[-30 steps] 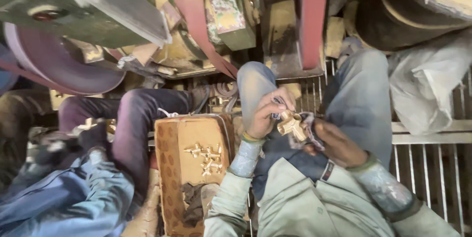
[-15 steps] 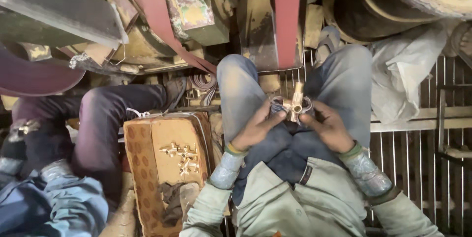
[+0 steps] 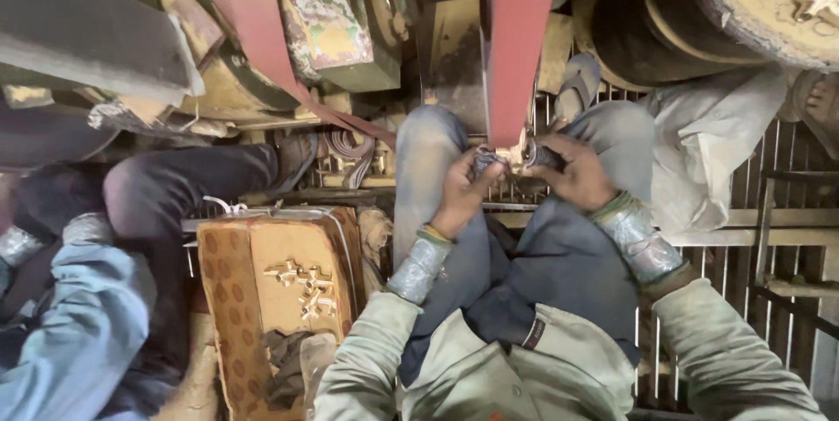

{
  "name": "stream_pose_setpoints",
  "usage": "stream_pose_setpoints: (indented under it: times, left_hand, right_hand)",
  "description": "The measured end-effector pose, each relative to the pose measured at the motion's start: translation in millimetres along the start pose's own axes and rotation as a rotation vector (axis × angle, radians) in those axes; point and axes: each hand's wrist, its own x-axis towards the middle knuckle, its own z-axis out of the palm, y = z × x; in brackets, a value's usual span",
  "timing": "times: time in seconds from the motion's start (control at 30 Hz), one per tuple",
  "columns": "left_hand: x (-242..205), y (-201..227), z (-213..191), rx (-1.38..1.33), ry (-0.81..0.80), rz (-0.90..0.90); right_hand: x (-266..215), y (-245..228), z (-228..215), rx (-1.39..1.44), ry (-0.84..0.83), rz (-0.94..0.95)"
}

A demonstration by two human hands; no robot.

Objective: The person sits on the floor and repeatedly presses small brass-colored metal parts against a moving belt sander to smooth their surfaces. They rotate each part to treat different sides, then place the finished pieces into a nearby container.

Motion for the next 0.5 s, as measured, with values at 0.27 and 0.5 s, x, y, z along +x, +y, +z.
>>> stream_pose_setpoints:
  times: [0.27,0.5]
  left_hand:
    - [2.0,-6.4,8.3,0.156,0.136,0.064]
    - [10.7,-25.1,7.6,0.174,0.176,0.158]
  right_hand:
    - [2.4,11.9,-1.6,0.658,-0.141,0.402]
    - [2.2,31.9,0.9,0.866,-0.082,0.676]
